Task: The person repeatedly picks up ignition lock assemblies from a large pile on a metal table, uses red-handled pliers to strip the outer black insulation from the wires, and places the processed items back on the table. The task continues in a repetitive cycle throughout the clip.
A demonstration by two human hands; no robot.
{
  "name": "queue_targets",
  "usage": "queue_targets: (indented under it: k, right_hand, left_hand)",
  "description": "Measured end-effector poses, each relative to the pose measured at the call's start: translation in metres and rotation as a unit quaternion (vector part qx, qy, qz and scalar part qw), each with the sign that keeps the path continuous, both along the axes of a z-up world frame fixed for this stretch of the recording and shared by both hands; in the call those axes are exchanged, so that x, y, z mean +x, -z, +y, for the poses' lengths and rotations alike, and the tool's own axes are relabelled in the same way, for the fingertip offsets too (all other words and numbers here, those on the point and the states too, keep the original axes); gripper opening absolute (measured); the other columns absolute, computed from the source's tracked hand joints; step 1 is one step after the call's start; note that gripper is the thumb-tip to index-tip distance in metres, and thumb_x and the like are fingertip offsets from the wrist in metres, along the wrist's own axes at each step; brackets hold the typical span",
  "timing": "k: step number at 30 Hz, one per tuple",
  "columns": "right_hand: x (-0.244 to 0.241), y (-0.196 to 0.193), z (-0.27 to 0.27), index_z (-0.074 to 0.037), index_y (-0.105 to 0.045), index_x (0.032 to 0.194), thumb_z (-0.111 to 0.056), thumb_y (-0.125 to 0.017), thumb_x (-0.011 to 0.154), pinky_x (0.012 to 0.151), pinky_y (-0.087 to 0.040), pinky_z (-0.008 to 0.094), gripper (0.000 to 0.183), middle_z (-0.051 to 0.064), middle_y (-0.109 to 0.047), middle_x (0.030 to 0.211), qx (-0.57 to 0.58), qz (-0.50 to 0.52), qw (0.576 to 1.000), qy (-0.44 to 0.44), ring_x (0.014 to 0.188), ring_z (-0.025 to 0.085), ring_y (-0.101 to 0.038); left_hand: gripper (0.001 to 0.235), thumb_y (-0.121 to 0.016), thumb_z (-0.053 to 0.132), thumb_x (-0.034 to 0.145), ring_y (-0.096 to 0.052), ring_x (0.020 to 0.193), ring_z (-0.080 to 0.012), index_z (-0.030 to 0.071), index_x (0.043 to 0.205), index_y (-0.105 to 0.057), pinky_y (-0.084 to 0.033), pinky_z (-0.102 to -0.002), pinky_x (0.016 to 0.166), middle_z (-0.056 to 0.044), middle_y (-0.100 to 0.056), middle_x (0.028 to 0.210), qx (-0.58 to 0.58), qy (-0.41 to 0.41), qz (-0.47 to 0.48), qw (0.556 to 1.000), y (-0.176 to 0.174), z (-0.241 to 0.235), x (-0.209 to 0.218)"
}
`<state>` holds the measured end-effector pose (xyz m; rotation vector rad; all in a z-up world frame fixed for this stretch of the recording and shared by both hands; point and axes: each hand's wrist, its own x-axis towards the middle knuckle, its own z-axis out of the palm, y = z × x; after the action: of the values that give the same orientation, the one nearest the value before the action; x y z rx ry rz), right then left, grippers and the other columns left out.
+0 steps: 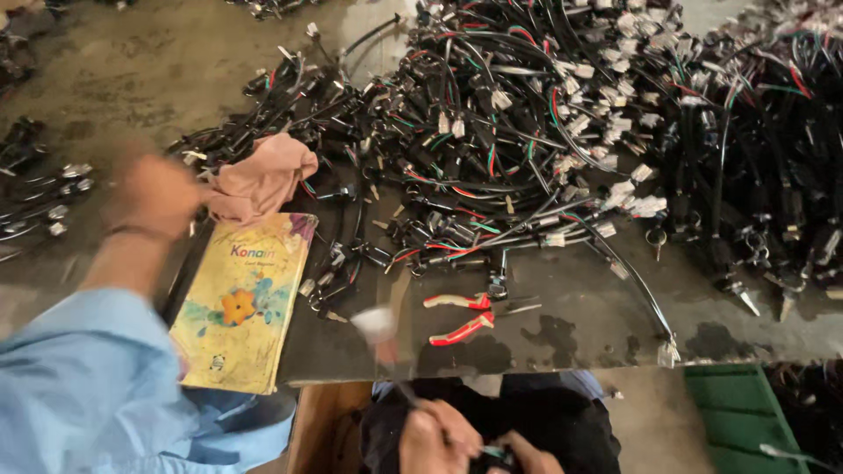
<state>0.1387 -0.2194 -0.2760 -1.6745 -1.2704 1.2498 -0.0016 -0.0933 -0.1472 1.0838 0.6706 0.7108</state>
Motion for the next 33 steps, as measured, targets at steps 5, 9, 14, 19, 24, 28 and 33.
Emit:
queue_targets:
  k: [5,9,14,19,24,28,33]
  right_hand:
    - [-0.007,-0.048,0.003,-0.006,-0.058,0.122,-0.031,-0.068,0.093,0.09,-0.05,0.029,0.04,0.007,-0.071,0.103,0.016,0.092,0.996,-0.009,0.099,0.012,-0.067]
    - [-0.005,-0.099,0.007,-0.003,-0.056,0.132,-0.023,-0.054,0.105,0.095,-0.044,0.03,0.035,0.009,-0.061,0.111,-0.017,0.19,0.982,0.011,0.104,0.015,-0.055]
    - [-0.005,-0.145,0.023,-0.002,-0.052,0.133,-0.022,-0.056,0.103,0.093,-0.048,0.031,0.037,0.008,-0.065,0.109,0.064,0.122,0.99,0.016,0.102,0.016,-0.06]
    - [-0.002,-0.163,0.032,-0.004,-0.055,0.131,-0.025,-0.063,0.097,0.074,-0.051,0.032,0.04,0.011,-0.062,0.089,0.006,0.041,0.999,0.027,0.079,0.021,-0.057]
    - [-0.005,-0.161,0.032,-0.004,-0.058,0.126,-0.02,-0.069,0.093,0.07,-0.052,0.033,0.038,0.01,-0.064,0.094,0.092,-0.013,0.994,0.065,0.077,0.022,-0.061]
    - [-0.005,-0.158,0.029,-0.004,-0.059,0.125,-0.016,-0.07,0.089,0.073,-0.053,0.033,0.04,0.011,-0.064,0.099,0.127,-0.062,0.987,0.076,0.082,0.022,-0.063]
    - [-0.008,-0.161,0.024,-0.001,-0.053,0.132,-0.016,-0.063,0.097,0.085,-0.053,0.034,0.039,0.012,-0.068,0.107,0.119,0.022,0.99,0.07,0.095,0.023,-0.066]
  left_hand:
    - [0.043,-0.058,0.035,0.097,-0.062,0.103,-0.0179,0.004,0.127,-0.059,-0.048,-0.03,0.095,-0.009,-0.066,0.109,-0.002,-0.104,-0.037,0.994,0.012,-0.023,-0.014]
    - [0.04,-0.063,0.029,0.094,-0.067,0.1,-0.0159,0.002,0.123,-0.064,-0.052,-0.029,0.093,-0.008,-0.071,0.105,-0.091,-0.07,-0.022,0.993,-0.005,-0.011,-0.028]
    - [0.023,-0.078,0.009,0.087,-0.071,0.086,-0.0151,-0.001,0.106,-0.07,-0.058,-0.03,0.08,-0.008,-0.071,0.095,0.145,-0.07,0.171,0.972,-0.042,-0.014,-0.03]
    - [0.033,-0.067,0.0,0.091,-0.07,0.105,-0.0143,0.0,0.123,-0.062,-0.057,-0.03,0.091,-0.008,-0.074,0.115,0.073,-0.071,0.03,0.994,-0.062,-0.002,-0.029]
    - [0.031,-0.078,0.0,0.087,-0.073,0.091,-0.0145,-0.002,0.116,-0.065,-0.06,-0.029,0.085,-0.011,-0.076,0.096,0.067,-0.1,0.095,0.988,-0.063,-0.013,-0.017]
    - [0.03,-0.077,-0.002,0.089,-0.071,0.094,-0.0153,-0.003,0.116,-0.063,-0.058,-0.03,0.087,-0.01,-0.072,0.101,0.147,-0.139,0.078,0.976,-0.062,-0.024,-0.012]
    - [0.04,-0.075,0.0,0.09,-0.074,0.097,-0.015,-0.002,0.126,-0.057,-0.06,-0.03,0.089,-0.01,-0.076,0.111,0.113,-0.087,0.063,0.988,-0.065,-0.024,-0.019]
